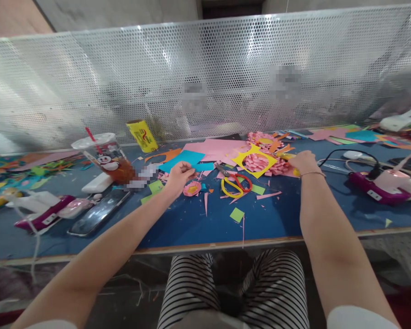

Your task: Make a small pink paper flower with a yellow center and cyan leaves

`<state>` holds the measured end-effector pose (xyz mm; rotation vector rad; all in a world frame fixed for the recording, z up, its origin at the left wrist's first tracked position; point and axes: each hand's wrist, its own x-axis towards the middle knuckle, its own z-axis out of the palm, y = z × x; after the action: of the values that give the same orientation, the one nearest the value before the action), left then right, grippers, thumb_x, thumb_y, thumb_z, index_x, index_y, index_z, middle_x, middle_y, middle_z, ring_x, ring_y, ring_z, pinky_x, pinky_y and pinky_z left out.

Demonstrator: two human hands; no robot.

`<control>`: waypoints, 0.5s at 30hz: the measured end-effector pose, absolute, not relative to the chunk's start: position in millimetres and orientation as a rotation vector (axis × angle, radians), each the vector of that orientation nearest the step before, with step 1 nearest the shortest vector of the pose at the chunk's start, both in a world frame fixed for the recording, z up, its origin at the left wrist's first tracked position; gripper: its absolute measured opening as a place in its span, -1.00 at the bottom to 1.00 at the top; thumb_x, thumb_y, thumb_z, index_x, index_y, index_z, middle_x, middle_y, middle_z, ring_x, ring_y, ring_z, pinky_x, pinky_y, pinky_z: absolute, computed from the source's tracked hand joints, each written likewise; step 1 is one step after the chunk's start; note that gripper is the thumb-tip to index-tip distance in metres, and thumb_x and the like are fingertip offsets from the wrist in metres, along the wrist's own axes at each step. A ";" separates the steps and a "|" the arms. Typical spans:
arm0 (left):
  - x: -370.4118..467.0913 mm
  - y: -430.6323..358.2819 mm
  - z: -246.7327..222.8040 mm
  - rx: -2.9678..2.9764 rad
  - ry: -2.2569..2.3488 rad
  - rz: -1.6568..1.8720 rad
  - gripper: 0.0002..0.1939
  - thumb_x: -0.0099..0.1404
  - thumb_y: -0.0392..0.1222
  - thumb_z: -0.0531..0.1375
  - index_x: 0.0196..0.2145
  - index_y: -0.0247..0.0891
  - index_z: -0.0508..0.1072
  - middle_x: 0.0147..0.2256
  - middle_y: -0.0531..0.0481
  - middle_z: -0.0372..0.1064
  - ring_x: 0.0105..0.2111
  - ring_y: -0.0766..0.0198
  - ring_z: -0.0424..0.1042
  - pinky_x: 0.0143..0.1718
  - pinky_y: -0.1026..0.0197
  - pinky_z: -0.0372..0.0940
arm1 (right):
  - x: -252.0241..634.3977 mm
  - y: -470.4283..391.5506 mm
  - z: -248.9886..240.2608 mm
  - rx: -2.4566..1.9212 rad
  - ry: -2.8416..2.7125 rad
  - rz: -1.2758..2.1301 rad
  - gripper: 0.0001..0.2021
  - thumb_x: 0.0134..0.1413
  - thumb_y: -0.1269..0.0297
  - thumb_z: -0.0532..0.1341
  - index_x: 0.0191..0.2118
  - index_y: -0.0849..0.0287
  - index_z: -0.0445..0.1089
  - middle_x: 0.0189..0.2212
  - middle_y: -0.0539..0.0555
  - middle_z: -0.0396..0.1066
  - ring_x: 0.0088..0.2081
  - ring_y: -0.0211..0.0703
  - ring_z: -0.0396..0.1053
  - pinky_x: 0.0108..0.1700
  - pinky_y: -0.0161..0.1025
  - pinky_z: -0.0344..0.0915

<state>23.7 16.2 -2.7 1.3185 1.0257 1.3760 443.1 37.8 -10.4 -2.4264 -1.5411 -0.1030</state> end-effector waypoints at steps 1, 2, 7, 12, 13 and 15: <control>23.7 15.5 -2.0 1.313 1.022 1.377 -0.77 -0.05 -0.33 0.24 -0.44 -0.28 0.24 -0.57 0.11 0.35 -0.52 0.33 0.45 -0.38 0.24 0.34 | 443.2 38.0 -8.3 -2.472 -1.523 -0.040 -0.50 0.05 0.26 0.08 -0.19 0.82 0.34 -0.24 0.70 0.28 -0.09 0.13 0.29 -0.29 -0.13 0.03; 23.7 15.1 -1.3 1.304 1.021 1.378 -0.75 -0.07 -0.32 0.25 -0.43 -0.28 0.25 -0.56 0.11 0.35 -0.52 0.33 0.44 -0.38 0.24 0.34 | 443.7 37.7 -6.2 -2.515 -1.503 0.023 -0.51 0.06 0.25 0.07 -0.20 0.77 0.37 -0.24 0.67 0.30 -0.10 0.08 0.30 -0.31 -0.15 0.03; 24.3 15.4 1.1 1.247 1.040 1.401 -0.75 -0.08 -0.35 0.26 -0.40 -0.30 0.28 -0.56 0.11 0.34 -0.54 0.35 0.43 -0.38 0.25 0.33 | 445.2 33.3 3.5 -2.609 -1.481 0.236 -0.51 -0.03 0.15 0.14 -0.16 0.59 0.40 -0.24 0.53 0.36 -0.21 -0.01 0.36 -0.38 -0.18 0.04; 24.7 16.8 1.5 1.242 1.044 1.404 -0.76 -0.07 -0.36 0.25 -0.41 -0.30 0.29 -0.57 0.10 0.35 -0.54 0.35 0.43 -0.38 0.26 0.33 | 441.6 30.8 8.2 -2.652 -1.494 0.374 -0.66 -0.10 0.31 0.16 -0.26 0.52 0.46 -0.38 0.41 0.41 -0.36 -0.07 0.37 -0.40 -0.18 0.06; 24.8 16.7 1.5 1.241 1.045 1.402 -0.77 -0.07 -0.37 0.25 -0.41 -0.30 0.29 -0.57 0.10 0.35 -0.54 0.35 0.43 -0.38 0.26 0.33 | 441.5 30.9 7.5 -2.650 -1.500 0.359 -0.66 -0.10 0.32 0.16 -0.26 0.53 0.46 -0.37 0.43 0.41 -0.34 -0.06 0.37 -0.39 -0.17 0.06; 25.1 16.5 1.4 1.239 1.045 1.399 -0.78 -0.07 -0.37 0.24 -0.41 -0.31 0.30 -0.56 0.09 0.35 -0.53 0.35 0.43 -0.37 0.25 0.33 | 442.2 31.4 4.9 -2.632 -1.516 0.291 -0.63 -0.07 0.31 0.14 -0.22 0.57 0.44 -0.30 0.49 0.40 -0.26 0.00 0.37 -0.36 -0.16 0.06</control>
<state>25.1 16.5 1.4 1.2394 1.0446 1.3992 442.2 31.4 4.9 -2.6316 -1.5155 0.2913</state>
